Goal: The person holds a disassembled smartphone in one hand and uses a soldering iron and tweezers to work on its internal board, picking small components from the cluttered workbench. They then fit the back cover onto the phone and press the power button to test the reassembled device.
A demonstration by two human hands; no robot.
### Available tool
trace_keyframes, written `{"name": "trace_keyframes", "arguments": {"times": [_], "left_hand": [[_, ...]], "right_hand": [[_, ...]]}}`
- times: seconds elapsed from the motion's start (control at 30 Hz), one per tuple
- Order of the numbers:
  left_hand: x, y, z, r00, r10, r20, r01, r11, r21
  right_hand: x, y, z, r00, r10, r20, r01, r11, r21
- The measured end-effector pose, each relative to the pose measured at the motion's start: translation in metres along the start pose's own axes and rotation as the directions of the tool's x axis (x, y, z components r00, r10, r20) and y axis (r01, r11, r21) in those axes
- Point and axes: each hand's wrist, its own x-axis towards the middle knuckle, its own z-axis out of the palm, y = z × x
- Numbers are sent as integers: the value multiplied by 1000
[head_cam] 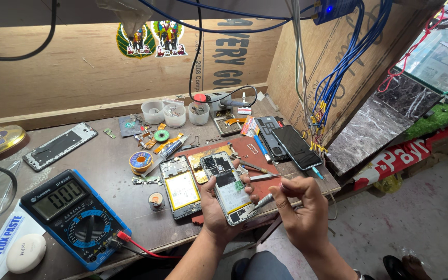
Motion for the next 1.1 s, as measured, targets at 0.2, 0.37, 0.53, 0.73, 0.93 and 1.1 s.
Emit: {"name": "trace_keyframes", "arguments": {"times": [0.2,0.37,0.53,0.73,0.93,1.1], "left_hand": [[0,0,-1,1000,28,-10,-27,998,61],[1,-1,-3,998,15,60,-15,1000,-4],[1,-1,-2,999,21,33,-21,1000,-1],[0,0,0,1000,23,5,-23,1000,-4],[1,-1,2,998,25,64,-23,999,-28],[1,-1,3,998,22,58,-20,999,-32]], "right_hand": [[-5,7,2,983,143,113,-175,919,355],[-5,13,3,999,-45,13,44,997,59],[-4,14,8,985,11,171,-48,976,215],[31,44,-5,943,286,172,-332,860,389],[90,84,-1,817,400,416,-457,889,42],[109,78,28,860,257,442,-35,892,-451]]}}
